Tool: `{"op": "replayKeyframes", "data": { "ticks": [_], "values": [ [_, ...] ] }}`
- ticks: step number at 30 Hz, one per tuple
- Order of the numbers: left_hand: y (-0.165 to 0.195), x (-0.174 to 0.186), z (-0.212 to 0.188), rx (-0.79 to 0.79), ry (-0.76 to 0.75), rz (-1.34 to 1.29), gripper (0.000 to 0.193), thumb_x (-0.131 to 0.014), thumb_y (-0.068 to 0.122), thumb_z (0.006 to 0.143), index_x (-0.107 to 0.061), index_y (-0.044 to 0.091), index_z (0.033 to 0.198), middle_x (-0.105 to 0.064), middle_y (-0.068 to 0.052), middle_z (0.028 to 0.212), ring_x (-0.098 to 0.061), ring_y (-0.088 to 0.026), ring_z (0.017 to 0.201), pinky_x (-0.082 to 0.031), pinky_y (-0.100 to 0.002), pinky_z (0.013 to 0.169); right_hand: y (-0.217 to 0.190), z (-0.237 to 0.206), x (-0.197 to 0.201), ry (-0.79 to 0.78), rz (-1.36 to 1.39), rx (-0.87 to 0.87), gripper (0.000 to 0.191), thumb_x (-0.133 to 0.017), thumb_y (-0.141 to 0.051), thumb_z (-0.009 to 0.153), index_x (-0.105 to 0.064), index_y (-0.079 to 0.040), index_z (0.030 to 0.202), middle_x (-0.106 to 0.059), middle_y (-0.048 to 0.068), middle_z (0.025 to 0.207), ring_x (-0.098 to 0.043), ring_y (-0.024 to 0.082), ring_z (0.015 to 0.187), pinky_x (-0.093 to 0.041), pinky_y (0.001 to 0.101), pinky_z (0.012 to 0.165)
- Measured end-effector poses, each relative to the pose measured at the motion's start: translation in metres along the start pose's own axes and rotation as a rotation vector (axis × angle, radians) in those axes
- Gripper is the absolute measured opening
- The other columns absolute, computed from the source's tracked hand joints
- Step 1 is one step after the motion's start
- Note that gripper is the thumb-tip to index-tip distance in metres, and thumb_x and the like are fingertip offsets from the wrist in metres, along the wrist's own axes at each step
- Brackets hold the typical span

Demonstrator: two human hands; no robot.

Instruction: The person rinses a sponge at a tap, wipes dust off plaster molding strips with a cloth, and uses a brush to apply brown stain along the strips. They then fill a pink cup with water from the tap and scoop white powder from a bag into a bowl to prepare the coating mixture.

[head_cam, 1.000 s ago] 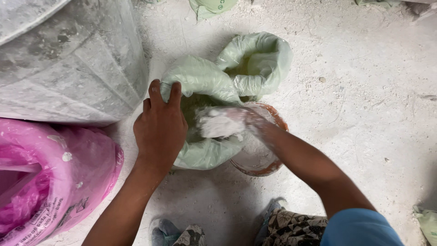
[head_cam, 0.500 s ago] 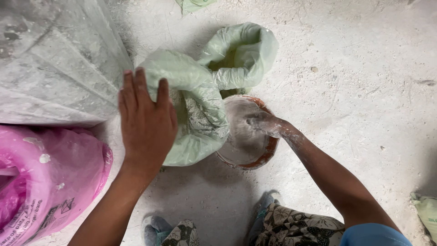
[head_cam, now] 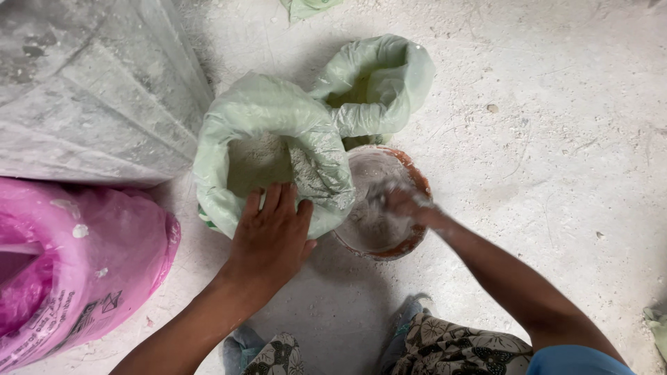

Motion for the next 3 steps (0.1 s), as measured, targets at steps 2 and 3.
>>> {"op": "replayKeyframes", "data": {
  "ticks": [2,3],
  "values": [
    [-0.009,-0.014,-0.006,0.052,-0.181,0.021,0.051,-0.077,0.040,0.080,-0.064,0.007,0.117,-0.055,-0.012,0.122,-0.046,-0.029,0.122,-0.033,-0.049,0.105,-0.022,0.007,0.043,0.225,-0.086,0.149,0.033,-0.071,-0.026,0.105,-0.061,-0.025,0.136,-0.067,0.004,0.123,-0.070,0.025,0.108,-0.060,0.0376,0.089],
    [-0.015,-0.021,-0.009,0.076,-0.269,0.033,0.050,-0.078,0.040,0.082,-0.063,0.008,0.117,-0.055,-0.011,0.121,-0.044,-0.028,0.124,-0.032,-0.050,0.107,-0.052,-0.002,0.071,0.490,-0.190,0.388,0.033,-0.072,-0.025,0.105,-0.061,-0.027,0.136,-0.066,0.004,0.124,-0.069,0.025,0.109,-0.060,0.0377,0.090]
  ]
}}
Point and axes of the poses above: each hand's wrist, its own z-axis towards the middle knuckle, its own x-axis out of the back of the hand, y = z × x, the point moved 10 cm from there along z, towards the middle knuckle
